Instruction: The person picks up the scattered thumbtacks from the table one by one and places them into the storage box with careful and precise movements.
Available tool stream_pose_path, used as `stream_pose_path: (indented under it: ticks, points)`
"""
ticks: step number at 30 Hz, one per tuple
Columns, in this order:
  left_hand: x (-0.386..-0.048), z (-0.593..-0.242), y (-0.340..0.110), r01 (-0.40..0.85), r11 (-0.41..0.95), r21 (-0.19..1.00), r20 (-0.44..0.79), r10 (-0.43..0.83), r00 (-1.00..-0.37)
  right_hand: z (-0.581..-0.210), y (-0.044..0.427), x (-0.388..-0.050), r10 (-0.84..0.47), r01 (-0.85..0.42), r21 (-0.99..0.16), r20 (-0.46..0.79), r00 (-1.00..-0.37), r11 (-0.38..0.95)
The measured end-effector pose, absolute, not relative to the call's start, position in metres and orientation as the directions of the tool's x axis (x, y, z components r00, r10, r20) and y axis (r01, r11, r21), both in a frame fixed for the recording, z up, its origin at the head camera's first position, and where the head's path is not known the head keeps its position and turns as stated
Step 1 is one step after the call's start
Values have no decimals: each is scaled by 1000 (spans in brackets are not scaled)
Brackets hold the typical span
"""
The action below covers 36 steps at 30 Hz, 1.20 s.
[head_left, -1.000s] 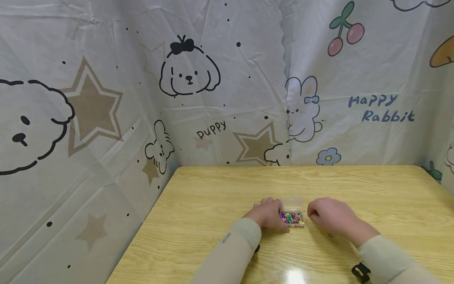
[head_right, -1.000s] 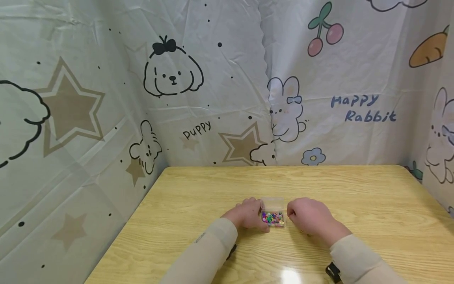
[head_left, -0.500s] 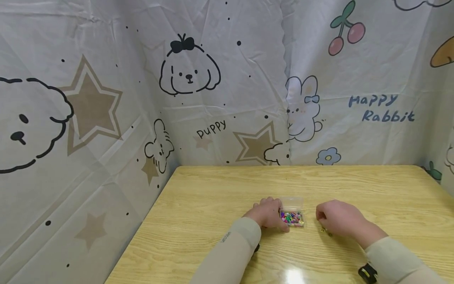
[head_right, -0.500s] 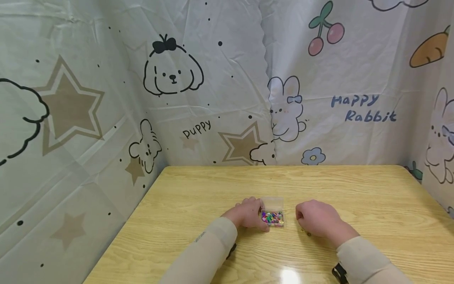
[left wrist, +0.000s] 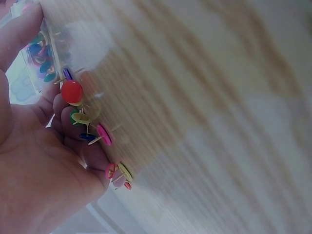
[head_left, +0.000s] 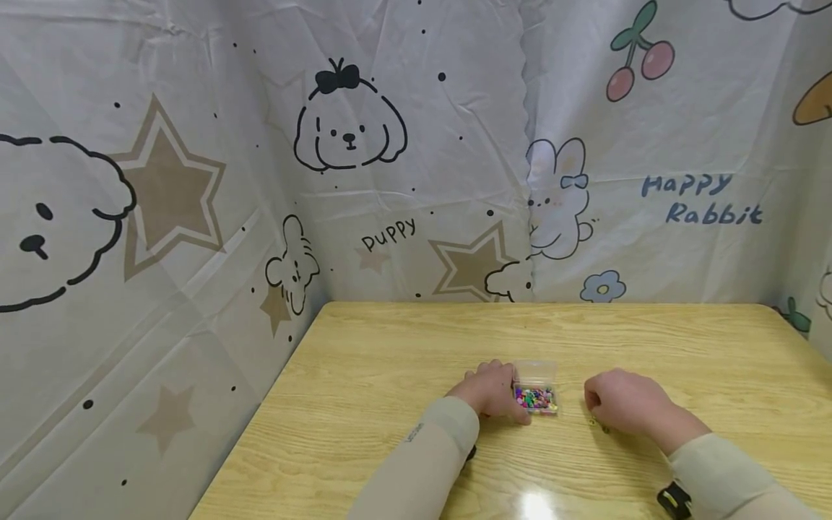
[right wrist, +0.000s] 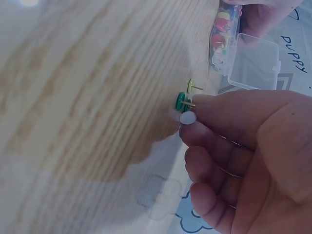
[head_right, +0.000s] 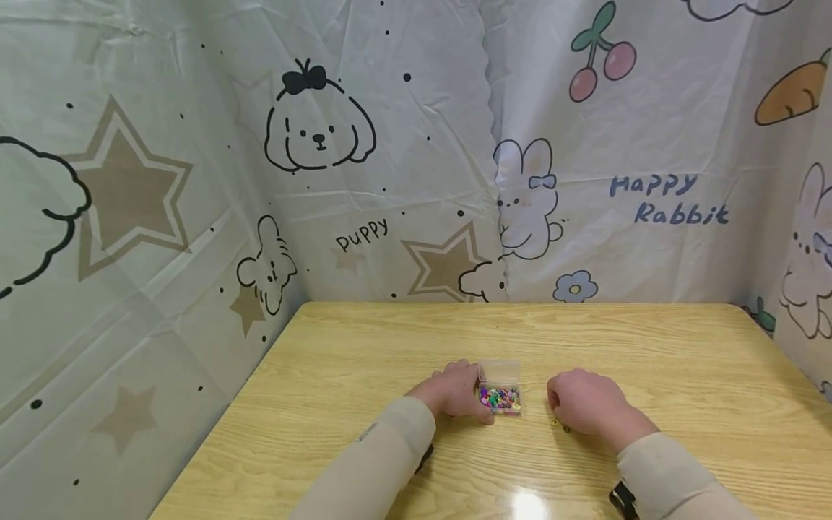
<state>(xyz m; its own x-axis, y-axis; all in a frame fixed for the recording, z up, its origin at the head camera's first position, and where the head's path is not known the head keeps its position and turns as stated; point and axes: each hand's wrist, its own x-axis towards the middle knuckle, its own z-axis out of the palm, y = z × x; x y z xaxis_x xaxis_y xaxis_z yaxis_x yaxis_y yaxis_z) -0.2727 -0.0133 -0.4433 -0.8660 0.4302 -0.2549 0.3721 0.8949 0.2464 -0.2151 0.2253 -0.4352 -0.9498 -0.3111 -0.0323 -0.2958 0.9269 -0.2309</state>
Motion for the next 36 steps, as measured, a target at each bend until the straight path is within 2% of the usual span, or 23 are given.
stream_pose_path:
  ticks: [9, 19, 36]
  points:
    - [-272, -442, -13, 374, 899, 229, -257, 427, -867, -434, 225, -213, -290, -275, -219, -35, -956, 936]
    - [-272, -441, -13, 358, 902, 241, -262, 416, -871, -438, 226, -212, -295, -297, -160, 38, -955, 941]
    - [-274, -444, -13, 379, 896, 231, -258, 432, -864, -434, 209, -217, -327, -335, -232, 75, -942, 913]
